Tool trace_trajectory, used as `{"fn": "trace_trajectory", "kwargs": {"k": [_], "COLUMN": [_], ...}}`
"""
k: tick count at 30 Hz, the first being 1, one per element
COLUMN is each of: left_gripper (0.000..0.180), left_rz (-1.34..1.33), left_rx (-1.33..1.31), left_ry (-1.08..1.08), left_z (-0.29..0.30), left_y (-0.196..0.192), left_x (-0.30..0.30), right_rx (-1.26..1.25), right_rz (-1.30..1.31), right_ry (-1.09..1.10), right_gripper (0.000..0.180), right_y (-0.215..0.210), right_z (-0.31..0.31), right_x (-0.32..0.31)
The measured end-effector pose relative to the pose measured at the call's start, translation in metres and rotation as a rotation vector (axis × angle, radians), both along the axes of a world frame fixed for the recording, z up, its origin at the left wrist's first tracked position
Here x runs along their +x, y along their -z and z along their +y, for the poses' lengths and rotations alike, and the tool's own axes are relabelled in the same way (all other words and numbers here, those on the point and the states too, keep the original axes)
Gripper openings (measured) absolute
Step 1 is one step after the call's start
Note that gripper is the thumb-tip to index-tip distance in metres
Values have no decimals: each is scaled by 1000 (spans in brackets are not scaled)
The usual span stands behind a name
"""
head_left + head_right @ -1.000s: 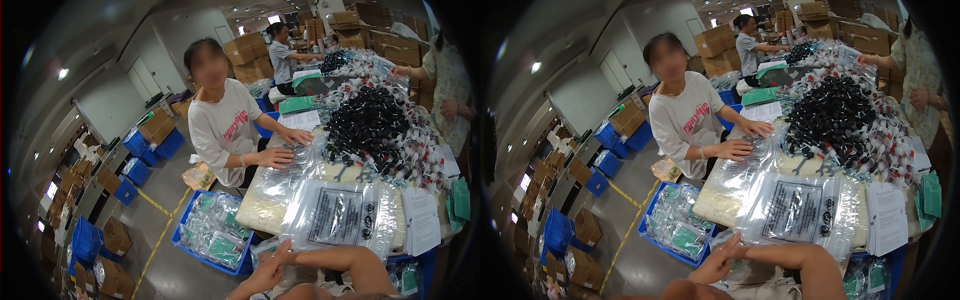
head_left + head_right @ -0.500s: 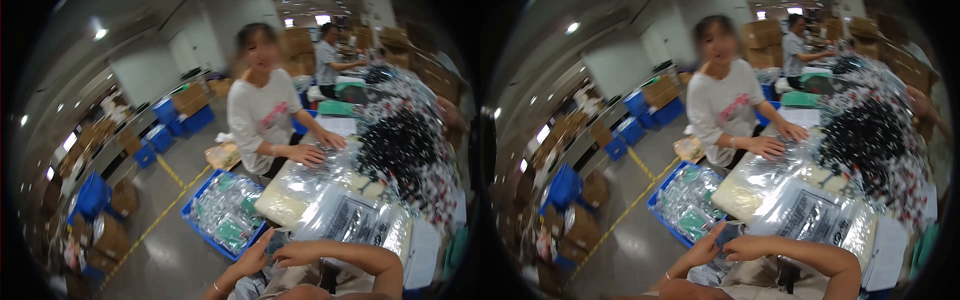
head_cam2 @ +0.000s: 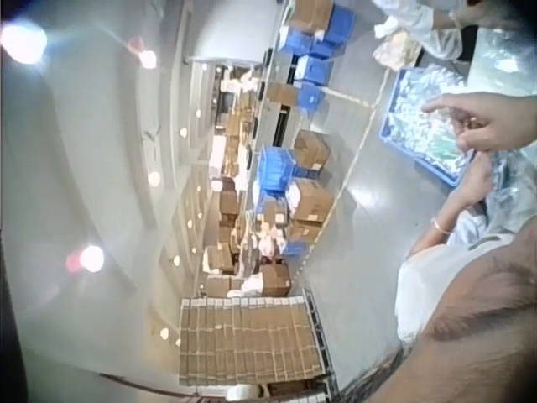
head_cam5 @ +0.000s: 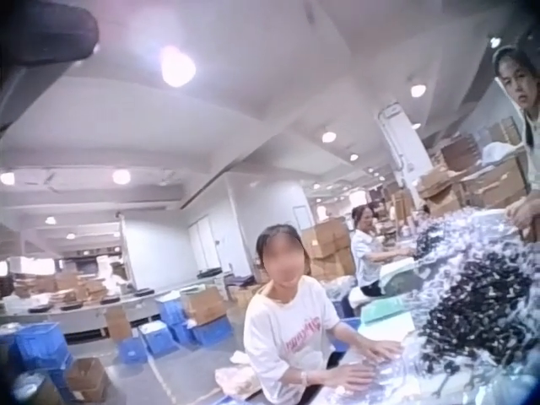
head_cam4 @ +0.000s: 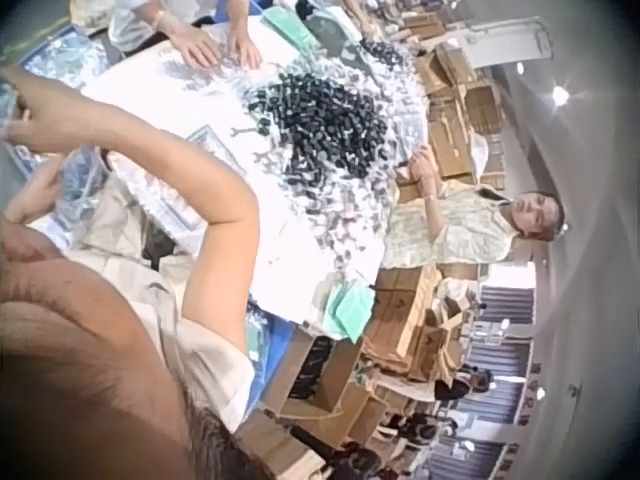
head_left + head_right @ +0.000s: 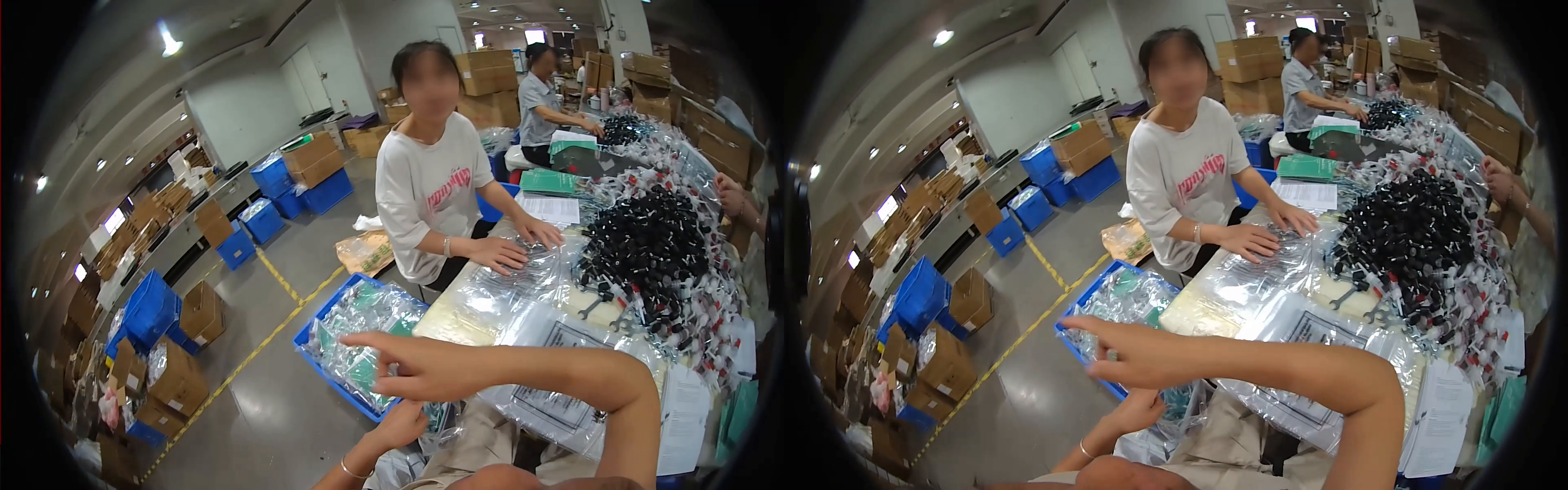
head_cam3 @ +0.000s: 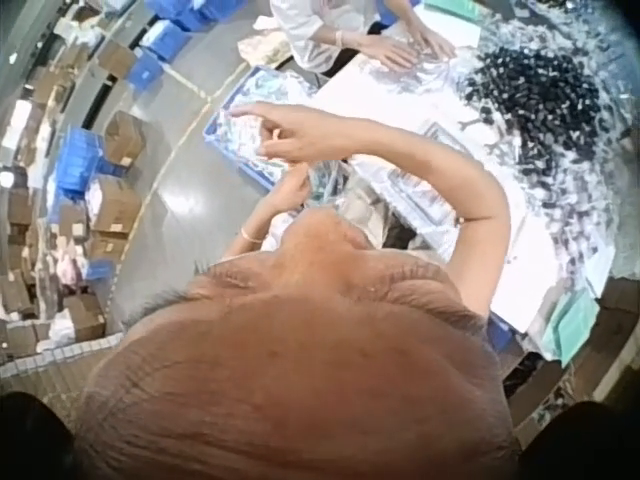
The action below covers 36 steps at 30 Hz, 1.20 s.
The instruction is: Packing manuals and components into plastic bags in a production line setting.
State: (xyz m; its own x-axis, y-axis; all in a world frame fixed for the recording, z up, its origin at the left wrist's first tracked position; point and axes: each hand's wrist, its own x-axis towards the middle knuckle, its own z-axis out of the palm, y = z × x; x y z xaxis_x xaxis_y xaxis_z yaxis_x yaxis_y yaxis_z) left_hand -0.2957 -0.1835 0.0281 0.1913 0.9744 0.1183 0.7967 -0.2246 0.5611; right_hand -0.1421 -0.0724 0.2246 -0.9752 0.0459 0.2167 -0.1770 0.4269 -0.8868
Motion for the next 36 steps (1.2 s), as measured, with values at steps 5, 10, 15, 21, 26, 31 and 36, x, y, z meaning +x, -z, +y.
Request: {"fn": "trace_trajectory", "kwargs": {"k": [5, 10, 15, 21, 26, 31, 36], "left_gripper": [71, 74, 76, 76, 75, 74, 73], "left_rz": [-136, -91, -156, -146, -140, -119, -105], "left_rx": [-230, -150, -179, -120, -145, -166, -129], "left_ry": [56, 152, 205, 218, 180, 176, 204], "left_z": [11, 22, 29, 35, 32, 38, 40], "left_y": [-26, -20, -33, -39, -38, -37, -19], "left_x": [19, 25, 45, 57, 51, 56, 45], "right_rx": [-593, -631, -183, -39, -35, 6, 11], "right_rz": [-33, 258, 588, 674, 691, 701, 723], "right_ry": [265, 502, 604, 726, 756, 781, 774], "right_gripper": [42, 42, 52, 50, 50, 49, 49], "right_y": [29, -10, -40, -47, -46, -48, -45], "right_z": [4, -28, -50, -41, -44, -42, -39], "right_x": [93, 145, 151, 158, 163, 165, 161]}}
